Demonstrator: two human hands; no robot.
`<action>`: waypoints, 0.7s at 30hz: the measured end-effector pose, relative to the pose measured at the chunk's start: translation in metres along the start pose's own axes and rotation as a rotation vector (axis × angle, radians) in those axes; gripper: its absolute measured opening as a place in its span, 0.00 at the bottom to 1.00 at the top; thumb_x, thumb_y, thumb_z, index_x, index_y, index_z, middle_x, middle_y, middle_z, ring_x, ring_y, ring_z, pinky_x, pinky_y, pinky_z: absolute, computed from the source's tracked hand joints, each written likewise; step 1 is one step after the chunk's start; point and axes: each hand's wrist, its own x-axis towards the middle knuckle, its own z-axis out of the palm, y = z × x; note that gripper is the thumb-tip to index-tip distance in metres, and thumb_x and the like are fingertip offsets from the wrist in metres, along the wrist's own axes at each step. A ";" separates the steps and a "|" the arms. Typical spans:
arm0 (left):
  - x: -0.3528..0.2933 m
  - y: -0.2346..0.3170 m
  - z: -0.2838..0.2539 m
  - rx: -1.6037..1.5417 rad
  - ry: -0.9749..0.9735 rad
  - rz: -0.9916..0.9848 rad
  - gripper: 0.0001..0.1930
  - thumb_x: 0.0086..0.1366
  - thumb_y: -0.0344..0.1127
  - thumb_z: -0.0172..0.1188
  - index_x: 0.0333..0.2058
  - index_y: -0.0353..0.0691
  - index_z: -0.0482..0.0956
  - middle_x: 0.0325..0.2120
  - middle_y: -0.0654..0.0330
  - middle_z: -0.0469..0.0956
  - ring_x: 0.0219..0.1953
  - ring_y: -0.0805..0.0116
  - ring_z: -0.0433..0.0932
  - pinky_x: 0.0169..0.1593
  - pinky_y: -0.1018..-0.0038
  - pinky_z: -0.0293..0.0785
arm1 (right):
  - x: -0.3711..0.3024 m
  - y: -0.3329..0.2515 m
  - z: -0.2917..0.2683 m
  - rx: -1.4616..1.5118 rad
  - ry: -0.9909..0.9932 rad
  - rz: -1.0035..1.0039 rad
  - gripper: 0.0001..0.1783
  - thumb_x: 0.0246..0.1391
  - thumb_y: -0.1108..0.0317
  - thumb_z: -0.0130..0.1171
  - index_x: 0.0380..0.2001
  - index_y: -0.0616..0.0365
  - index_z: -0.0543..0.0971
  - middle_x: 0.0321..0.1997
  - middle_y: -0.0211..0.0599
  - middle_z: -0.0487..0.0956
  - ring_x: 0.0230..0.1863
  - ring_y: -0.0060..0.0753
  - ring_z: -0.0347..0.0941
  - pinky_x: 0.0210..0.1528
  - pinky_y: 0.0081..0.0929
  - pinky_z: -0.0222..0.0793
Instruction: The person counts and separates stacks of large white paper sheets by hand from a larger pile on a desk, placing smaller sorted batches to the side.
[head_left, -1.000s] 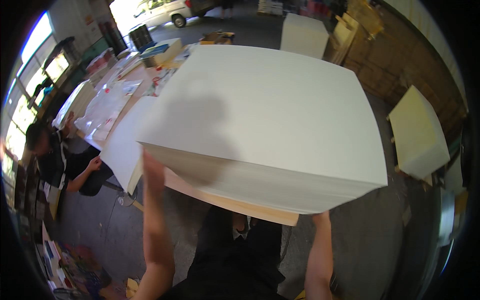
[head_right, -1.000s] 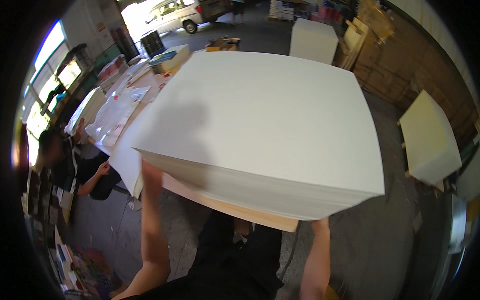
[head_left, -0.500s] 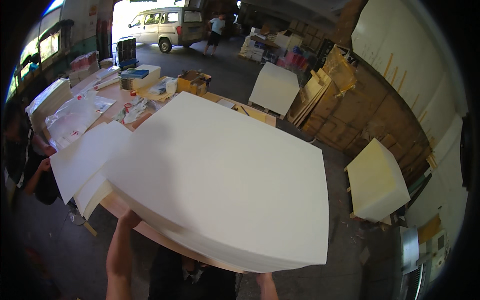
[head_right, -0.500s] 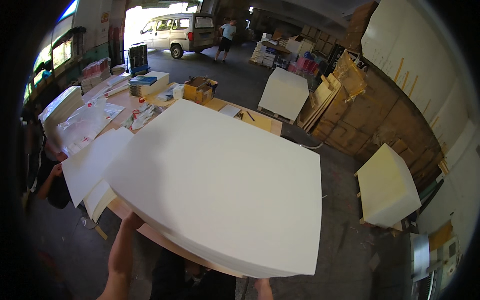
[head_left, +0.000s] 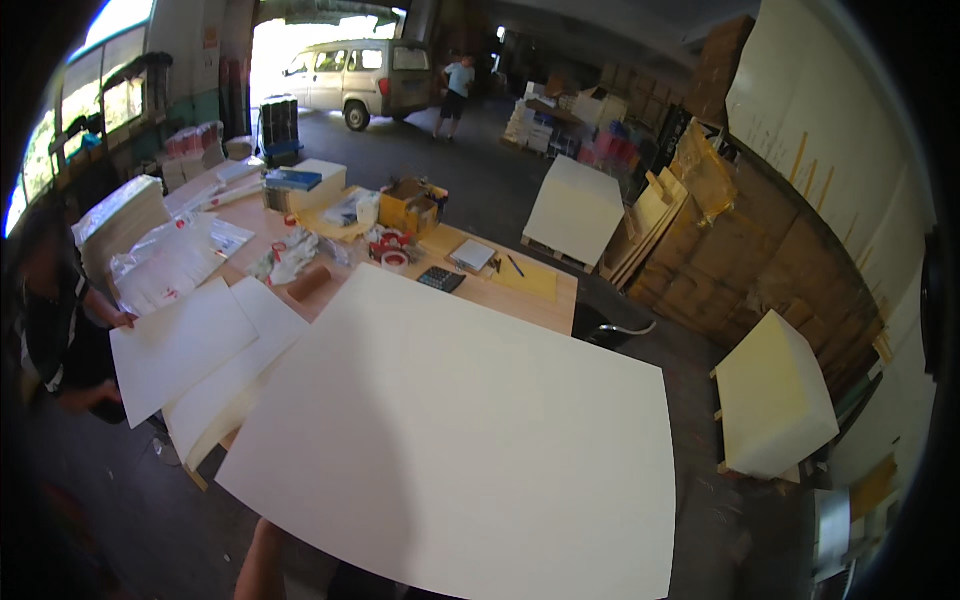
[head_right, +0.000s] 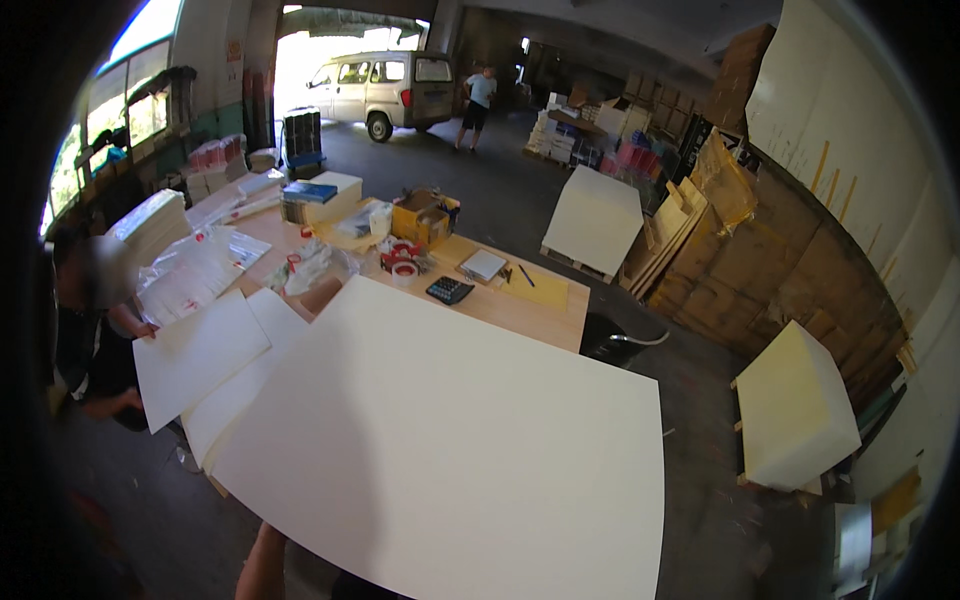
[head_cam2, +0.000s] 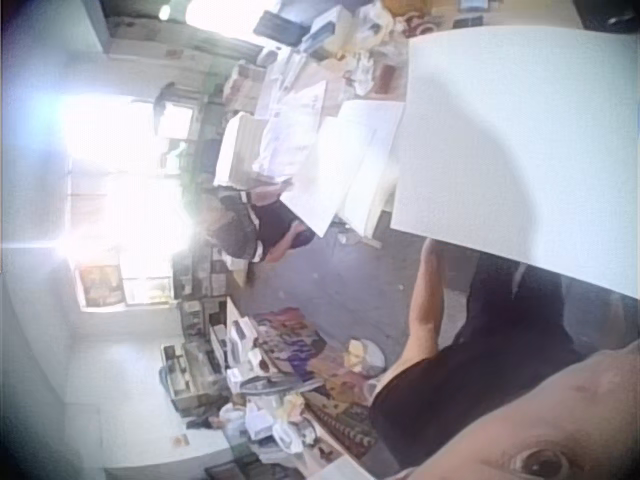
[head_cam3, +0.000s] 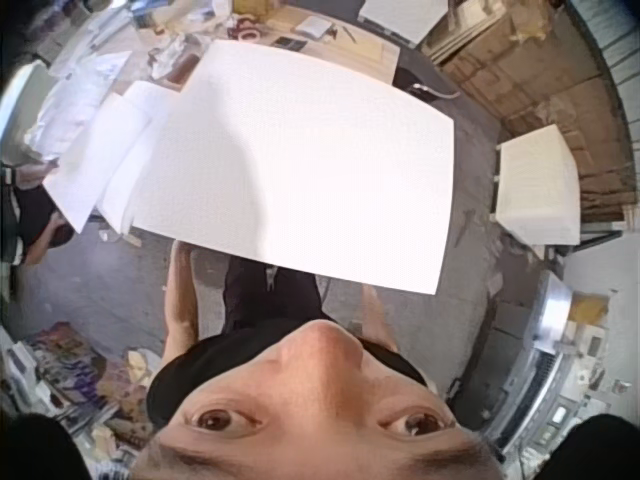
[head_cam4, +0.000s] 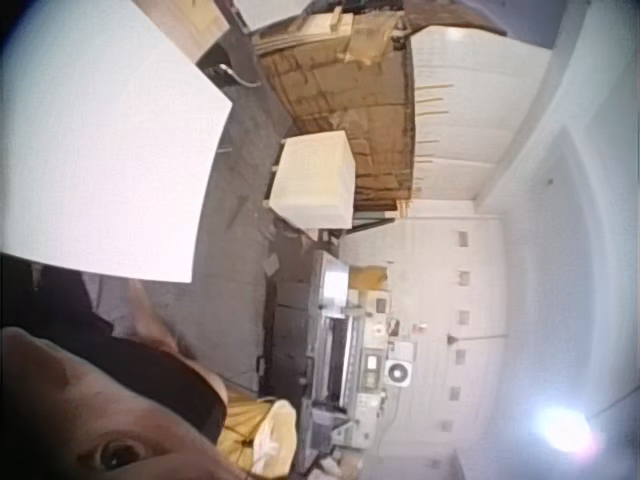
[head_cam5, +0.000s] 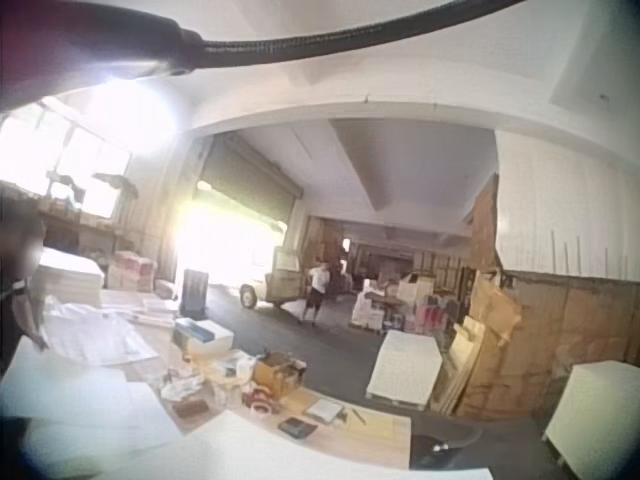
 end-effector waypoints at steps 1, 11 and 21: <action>-0.006 -0.003 0.010 -0.068 0.003 0.007 0.29 0.82 0.48 0.45 0.73 0.37 0.63 0.73 0.55 0.64 0.74 0.53 0.63 0.75 0.56 0.60 | -0.002 -0.004 0.001 -0.001 -0.007 -0.015 0.36 0.75 0.40 0.45 0.72 0.54 0.68 0.72 0.39 0.74 0.71 0.41 0.70 0.69 0.45 0.67; -0.072 0.182 0.124 -0.420 0.211 0.790 0.37 0.81 0.61 0.40 0.72 0.34 0.64 0.70 0.51 0.68 0.73 0.55 0.64 0.76 0.57 0.56 | -0.062 -0.086 -0.056 0.199 0.010 -0.628 0.35 0.76 0.41 0.43 0.72 0.56 0.68 0.72 0.39 0.73 0.71 0.41 0.69 0.70 0.44 0.65; -0.101 0.266 0.231 0.119 0.654 0.966 0.26 0.80 0.44 0.46 0.62 0.30 0.79 0.60 0.52 0.80 0.66 0.62 0.72 0.72 0.69 0.57 | -0.224 -0.211 0.046 0.210 -0.100 -0.999 0.36 0.77 0.44 0.42 0.65 0.67 0.76 0.64 0.43 0.79 0.66 0.39 0.74 0.70 0.37 0.64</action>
